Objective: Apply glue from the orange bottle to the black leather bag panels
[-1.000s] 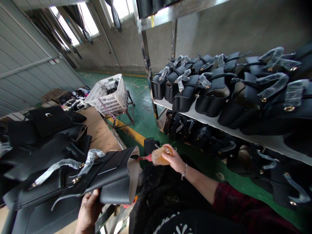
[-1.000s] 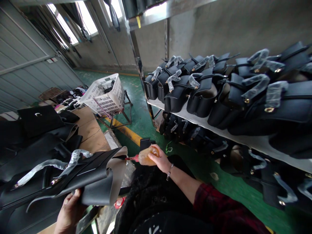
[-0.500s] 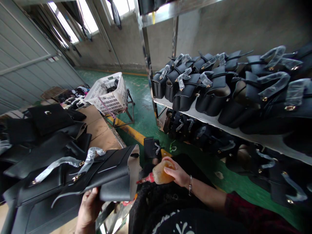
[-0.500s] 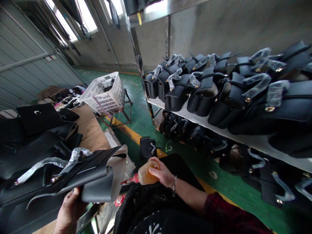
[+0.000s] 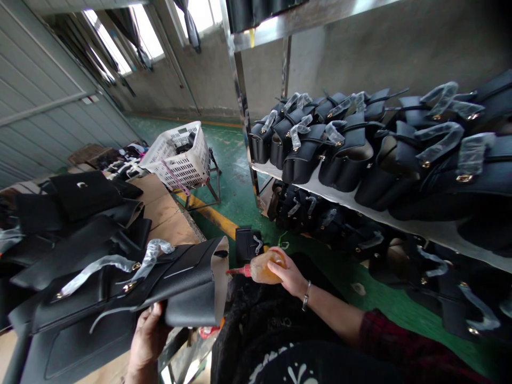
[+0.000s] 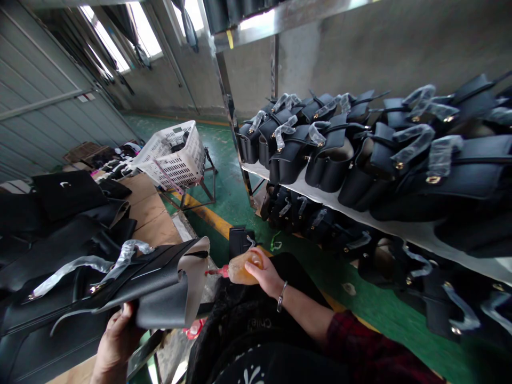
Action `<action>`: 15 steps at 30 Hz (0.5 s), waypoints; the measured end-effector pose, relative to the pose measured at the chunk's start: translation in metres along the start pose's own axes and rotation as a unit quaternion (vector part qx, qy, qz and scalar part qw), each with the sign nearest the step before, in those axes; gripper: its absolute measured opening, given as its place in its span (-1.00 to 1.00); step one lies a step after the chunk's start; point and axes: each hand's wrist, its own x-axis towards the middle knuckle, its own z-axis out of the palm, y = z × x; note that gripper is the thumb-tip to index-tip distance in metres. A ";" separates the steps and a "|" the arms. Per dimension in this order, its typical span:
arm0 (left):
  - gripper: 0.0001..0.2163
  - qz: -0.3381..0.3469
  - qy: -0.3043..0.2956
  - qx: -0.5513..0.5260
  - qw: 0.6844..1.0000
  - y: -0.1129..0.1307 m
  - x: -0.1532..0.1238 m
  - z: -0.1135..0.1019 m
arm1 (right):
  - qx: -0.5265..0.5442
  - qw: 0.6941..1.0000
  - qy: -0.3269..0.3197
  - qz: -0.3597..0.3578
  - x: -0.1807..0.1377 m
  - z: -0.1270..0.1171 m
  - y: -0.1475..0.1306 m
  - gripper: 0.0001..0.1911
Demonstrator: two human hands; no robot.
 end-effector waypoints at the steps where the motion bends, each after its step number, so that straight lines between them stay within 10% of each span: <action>1: -0.44 0.003 0.001 -0.002 1.000 -0.001 0.000 0.000 | 0.006 1.000 -0.002 0.013 -0.004 0.000 0.002 -0.37; 15: -0.48 0.050 -0.087 0.028 0.995 -0.012 -0.004 -0.010 | 0.263 0.938 -0.078 0.213 -0.052 0.017 -0.014 -0.63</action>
